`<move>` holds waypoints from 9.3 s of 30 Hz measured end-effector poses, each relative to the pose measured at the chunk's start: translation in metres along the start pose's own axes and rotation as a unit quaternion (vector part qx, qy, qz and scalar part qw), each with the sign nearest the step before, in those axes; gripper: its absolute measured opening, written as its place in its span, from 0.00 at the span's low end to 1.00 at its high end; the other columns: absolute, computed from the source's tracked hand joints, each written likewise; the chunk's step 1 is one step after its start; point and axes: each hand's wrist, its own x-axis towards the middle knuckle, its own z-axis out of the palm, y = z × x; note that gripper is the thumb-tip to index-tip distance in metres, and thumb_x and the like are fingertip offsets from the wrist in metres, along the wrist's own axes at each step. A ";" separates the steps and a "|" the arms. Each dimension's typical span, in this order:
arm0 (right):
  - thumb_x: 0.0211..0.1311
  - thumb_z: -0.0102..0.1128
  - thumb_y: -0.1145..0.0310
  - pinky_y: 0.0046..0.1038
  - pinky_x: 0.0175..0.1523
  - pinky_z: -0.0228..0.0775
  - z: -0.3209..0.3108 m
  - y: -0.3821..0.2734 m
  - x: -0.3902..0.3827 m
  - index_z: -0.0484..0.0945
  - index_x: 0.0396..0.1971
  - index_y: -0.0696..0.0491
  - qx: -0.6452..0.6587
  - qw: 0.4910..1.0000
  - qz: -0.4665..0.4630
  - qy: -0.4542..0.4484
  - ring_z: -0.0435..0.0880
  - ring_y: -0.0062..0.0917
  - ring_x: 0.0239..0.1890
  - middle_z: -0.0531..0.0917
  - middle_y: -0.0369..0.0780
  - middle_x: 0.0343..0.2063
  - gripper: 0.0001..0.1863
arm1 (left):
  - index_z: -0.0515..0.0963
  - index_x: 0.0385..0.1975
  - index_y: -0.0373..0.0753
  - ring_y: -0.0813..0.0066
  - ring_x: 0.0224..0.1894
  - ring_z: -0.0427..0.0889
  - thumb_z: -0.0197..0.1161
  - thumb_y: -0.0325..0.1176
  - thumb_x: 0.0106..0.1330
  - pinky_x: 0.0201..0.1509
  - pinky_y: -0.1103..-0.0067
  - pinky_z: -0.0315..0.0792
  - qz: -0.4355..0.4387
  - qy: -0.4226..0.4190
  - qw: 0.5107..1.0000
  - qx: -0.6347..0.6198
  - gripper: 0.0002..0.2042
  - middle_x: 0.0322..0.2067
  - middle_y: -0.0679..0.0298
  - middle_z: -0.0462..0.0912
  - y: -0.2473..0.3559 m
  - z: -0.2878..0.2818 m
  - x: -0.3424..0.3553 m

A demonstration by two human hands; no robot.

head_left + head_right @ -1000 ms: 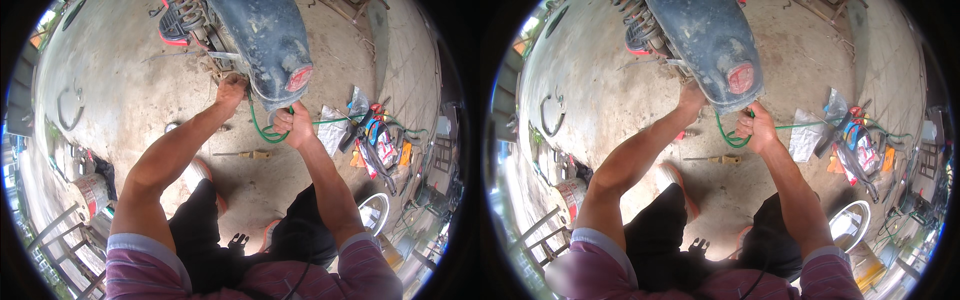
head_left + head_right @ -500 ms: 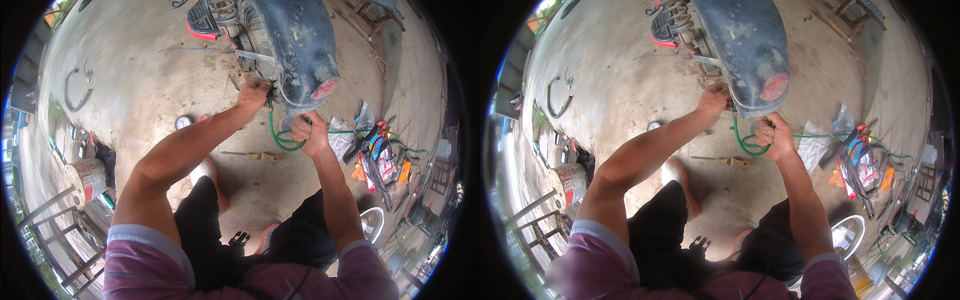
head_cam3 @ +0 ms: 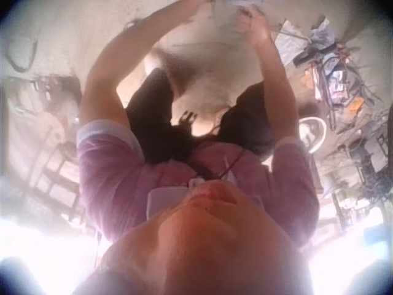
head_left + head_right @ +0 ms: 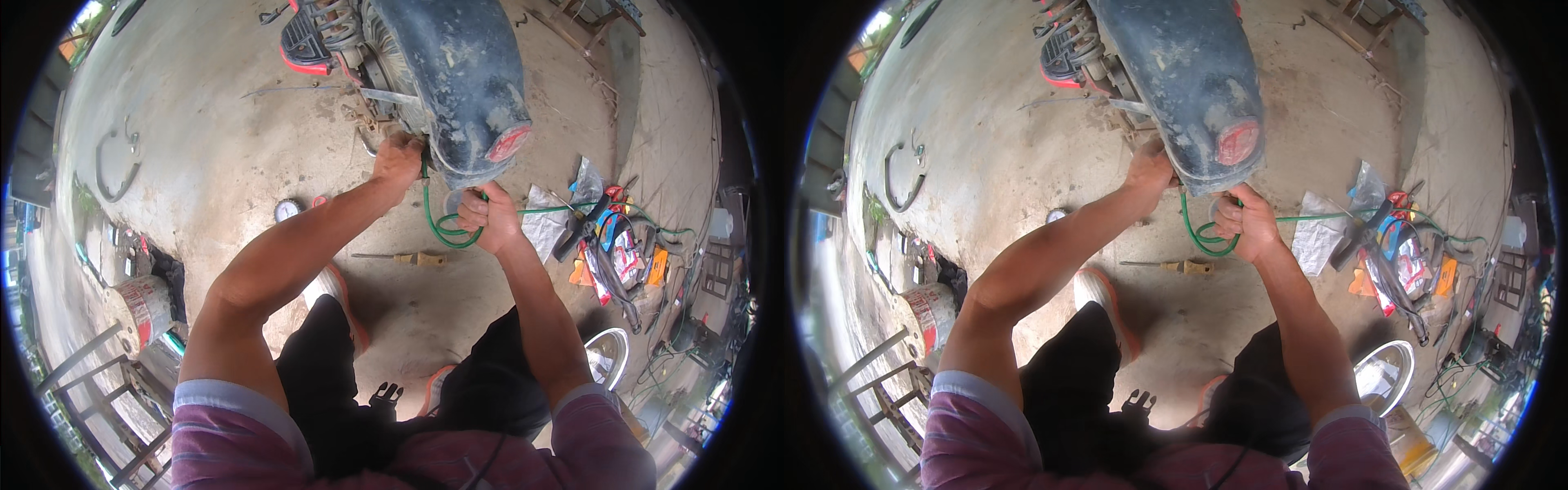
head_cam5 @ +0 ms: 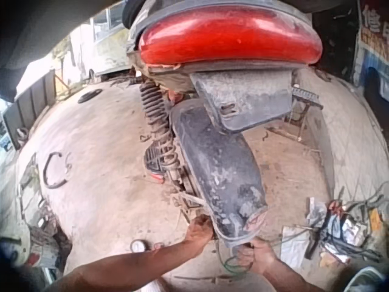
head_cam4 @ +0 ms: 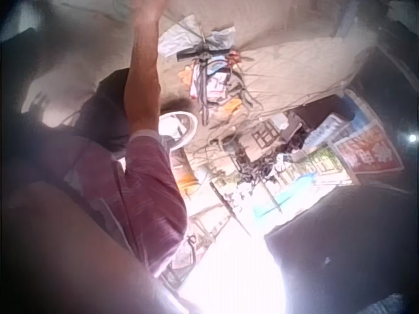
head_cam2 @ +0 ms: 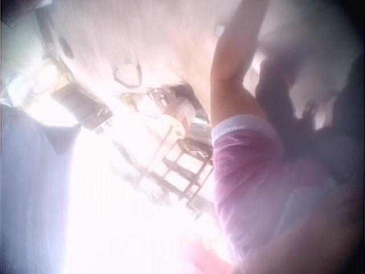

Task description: The person sits on the floor and connects a green hose to a valve on a large piece of equipment. They then attach a pressure gauge to the hose and check the pressure reading.

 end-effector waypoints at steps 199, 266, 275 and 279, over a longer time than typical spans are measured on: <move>0.69 0.67 0.57 0.23 0.28 0.57 0.045 0.069 0.051 0.84 0.42 0.47 -0.035 0.977 -0.025 0.208 0.62 0.14 0.19 0.73 0.26 0.24 0.10 | 0.81 0.49 0.36 0.69 0.47 0.84 0.72 0.46 0.63 0.53 0.67 0.75 -0.073 -0.156 0.984 0.050 0.22 0.44 0.60 0.86 0.003 -0.047 -0.005; 0.71 0.65 0.58 0.23 0.27 0.55 0.048 0.073 0.061 0.82 0.42 0.49 -0.027 0.981 -0.061 0.184 0.63 0.16 0.19 0.75 0.29 0.28 0.11 | 0.82 0.47 0.36 0.71 0.41 0.86 0.62 0.47 0.72 0.57 0.73 0.73 -0.059 -0.213 0.973 0.058 0.19 0.40 0.63 0.89 0.007 -0.053 -0.003; 0.72 0.64 0.58 0.22 0.27 0.56 0.052 0.069 0.059 0.83 0.43 0.50 -0.029 0.981 -0.069 0.178 0.63 0.15 0.18 0.75 0.28 0.27 0.11 | 0.84 0.41 0.33 0.74 0.40 0.84 0.64 0.40 0.67 0.46 0.75 0.76 0.037 -0.128 0.948 0.290 0.15 0.34 0.62 0.88 0.027 -0.040 -0.007; 0.71 0.64 0.59 0.23 0.27 0.55 0.053 0.068 0.059 0.82 0.40 0.50 -0.021 0.984 -0.055 0.169 0.64 0.15 0.18 0.76 0.28 0.27 0.10 | 0.85 0.37 0.32 0.71 0.37 0.86 0.63 0.40 0.66 0.47 0.74 0.77 0.007 -0.123 0.981 0.153 0.15 0.32 0.58 0.88 0.009 -0.045 -0.005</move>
